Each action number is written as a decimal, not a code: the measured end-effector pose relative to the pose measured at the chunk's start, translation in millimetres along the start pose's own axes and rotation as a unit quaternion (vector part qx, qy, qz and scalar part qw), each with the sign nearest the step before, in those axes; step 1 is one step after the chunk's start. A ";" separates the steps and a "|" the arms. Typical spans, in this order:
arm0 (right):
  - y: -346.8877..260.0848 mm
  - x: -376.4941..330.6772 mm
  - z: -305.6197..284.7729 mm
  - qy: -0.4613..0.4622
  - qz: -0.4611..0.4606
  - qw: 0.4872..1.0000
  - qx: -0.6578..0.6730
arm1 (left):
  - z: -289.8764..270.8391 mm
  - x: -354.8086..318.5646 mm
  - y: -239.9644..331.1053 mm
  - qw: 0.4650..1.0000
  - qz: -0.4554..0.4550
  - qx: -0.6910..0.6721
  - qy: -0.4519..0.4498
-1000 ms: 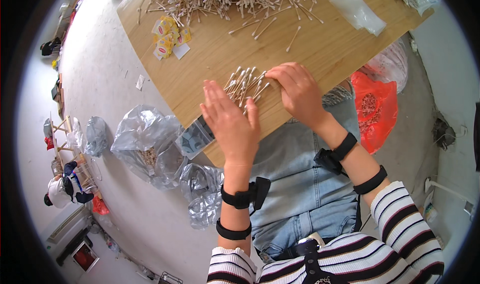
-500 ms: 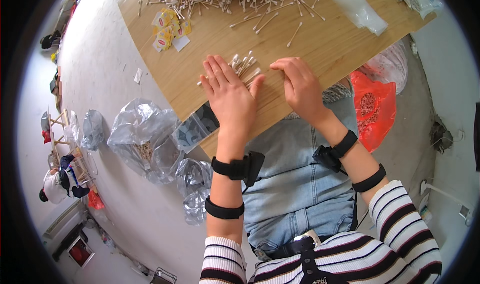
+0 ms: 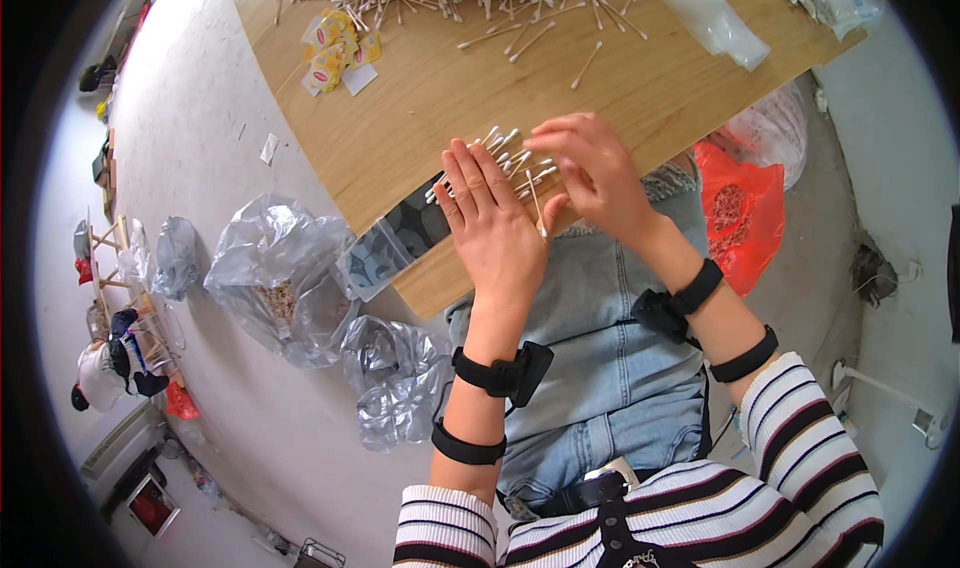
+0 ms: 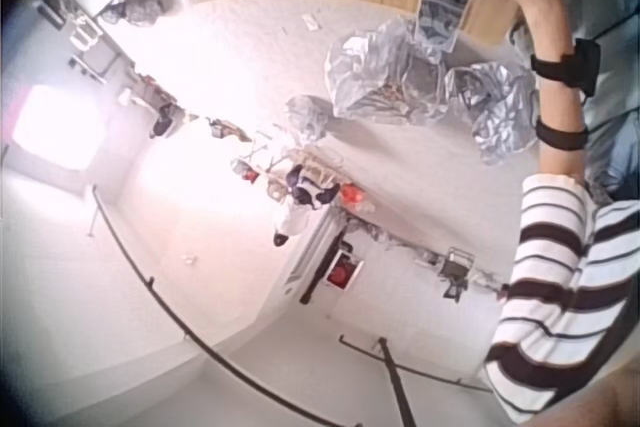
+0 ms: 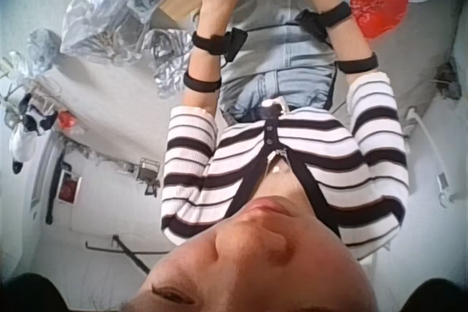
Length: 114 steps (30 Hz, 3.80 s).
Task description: The person is aligning cotton swabs on a board and then placing them into a small plastic bag.
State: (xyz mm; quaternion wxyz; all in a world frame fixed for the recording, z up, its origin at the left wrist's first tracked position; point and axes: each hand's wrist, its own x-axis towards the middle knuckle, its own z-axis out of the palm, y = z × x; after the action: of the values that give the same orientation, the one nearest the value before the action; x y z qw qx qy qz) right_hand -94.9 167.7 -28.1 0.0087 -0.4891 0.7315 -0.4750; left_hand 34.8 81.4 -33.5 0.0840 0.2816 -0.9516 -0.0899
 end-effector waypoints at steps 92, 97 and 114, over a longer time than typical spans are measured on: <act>0.4 13.1 15.2 0.094 0.152 0.980 0.085 | -31.2 -8.9 -38.3 0.964 -0.004 -0.248 0.091; -5.7 22.2 28.1 0.139 0.221 0.918 0.297 | -28.0 -10.4 -35.9 0.788 -0.184 -0.553 0.198; -29.5 8.4 21.3 -0.168 -0.009 0.985 -0.027 | -22.5 -3.7 -18.0 0.656 -0.230 -0.664 0.275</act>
State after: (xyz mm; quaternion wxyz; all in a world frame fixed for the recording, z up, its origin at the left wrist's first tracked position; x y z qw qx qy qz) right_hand -68.3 144.9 -15.3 0.1141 -0.5688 0.7279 -0.3656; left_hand 52.0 65.8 -16.1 0.4835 0.3726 -0.4763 -0.6329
